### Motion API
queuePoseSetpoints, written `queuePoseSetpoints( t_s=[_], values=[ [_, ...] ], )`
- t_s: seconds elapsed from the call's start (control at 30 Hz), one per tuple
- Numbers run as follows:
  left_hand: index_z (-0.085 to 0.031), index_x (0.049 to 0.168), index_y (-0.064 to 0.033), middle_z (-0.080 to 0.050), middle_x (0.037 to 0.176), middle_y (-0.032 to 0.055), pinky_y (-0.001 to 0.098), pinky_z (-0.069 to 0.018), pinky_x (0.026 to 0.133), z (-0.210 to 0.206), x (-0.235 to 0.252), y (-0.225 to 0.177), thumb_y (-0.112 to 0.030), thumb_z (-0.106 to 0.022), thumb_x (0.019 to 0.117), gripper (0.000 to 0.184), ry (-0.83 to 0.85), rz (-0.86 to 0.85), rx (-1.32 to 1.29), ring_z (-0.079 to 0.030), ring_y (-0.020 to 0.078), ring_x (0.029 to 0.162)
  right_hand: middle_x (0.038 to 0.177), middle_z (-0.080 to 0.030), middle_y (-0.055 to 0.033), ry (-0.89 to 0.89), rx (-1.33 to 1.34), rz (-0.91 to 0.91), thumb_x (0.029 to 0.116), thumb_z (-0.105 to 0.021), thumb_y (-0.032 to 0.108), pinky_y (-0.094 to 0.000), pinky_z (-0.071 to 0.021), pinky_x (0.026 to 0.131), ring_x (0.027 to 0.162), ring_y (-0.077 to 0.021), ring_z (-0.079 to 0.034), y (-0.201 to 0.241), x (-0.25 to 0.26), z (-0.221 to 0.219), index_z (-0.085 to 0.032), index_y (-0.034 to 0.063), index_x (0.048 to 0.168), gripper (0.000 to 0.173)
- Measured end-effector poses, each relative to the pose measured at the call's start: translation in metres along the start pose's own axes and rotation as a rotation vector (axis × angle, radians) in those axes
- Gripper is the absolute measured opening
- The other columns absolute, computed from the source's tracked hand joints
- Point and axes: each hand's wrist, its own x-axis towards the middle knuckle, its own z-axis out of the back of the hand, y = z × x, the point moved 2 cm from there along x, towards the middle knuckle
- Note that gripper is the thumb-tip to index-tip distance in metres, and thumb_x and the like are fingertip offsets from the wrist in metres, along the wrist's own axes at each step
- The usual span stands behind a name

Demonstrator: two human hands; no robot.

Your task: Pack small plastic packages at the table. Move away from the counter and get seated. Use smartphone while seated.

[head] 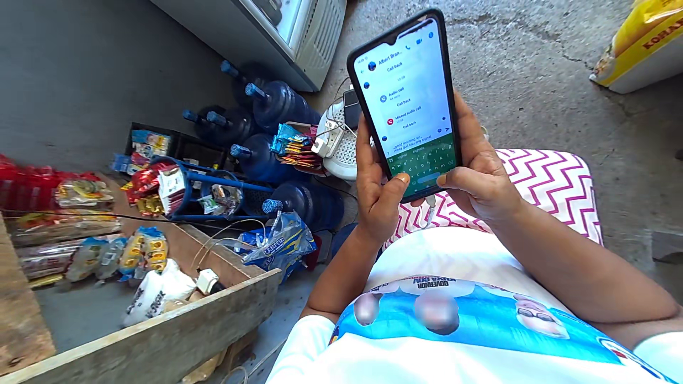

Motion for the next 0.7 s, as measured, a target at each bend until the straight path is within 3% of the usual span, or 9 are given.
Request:
queuePoseSetpoints(
  t_s=[0.1,0.7],
  values=[
    [-0.003,0.160,-0.0116,-0.051,0.138,0.0020,0.0237,-0.0581,0.084,0.0008,-0.0003,-0.0004,0.005,-0.041,0.0889,0.083,0.016,-0.016,0.015,-0.062,0.0056,0.111,0.137,-0.056,-0.0014,-0.003,-0.045,0.005,0.0823,-0.046,-0.009,-0.0296,-0.0650,0.063,0.107,-0.0137,-0.069,0.0009,-0.0001,-0.0013,-0.010,0.0163,0.162,0.091],
    [-0.005,0.160,-0.0092,-0.051,0.138,0.0038,0.0243,-0.0577,0.086,0.0011,-0.0002,0.0008,0.010,-0.041,0.0850,0.085,0.018,-0.034,0.024,-0.062,0.0064,0.112,0.138,-0.055,-0.0017,-0.013,-0.068,0.023,0.0821,-0.047,-0.011,-0.0283,-0.0650,0.068,0.110,-0.0127,-0.068,-0.0017,-0.0002,-0.0017,-0.009,0.0139,0.162,0.092]
  ],
)
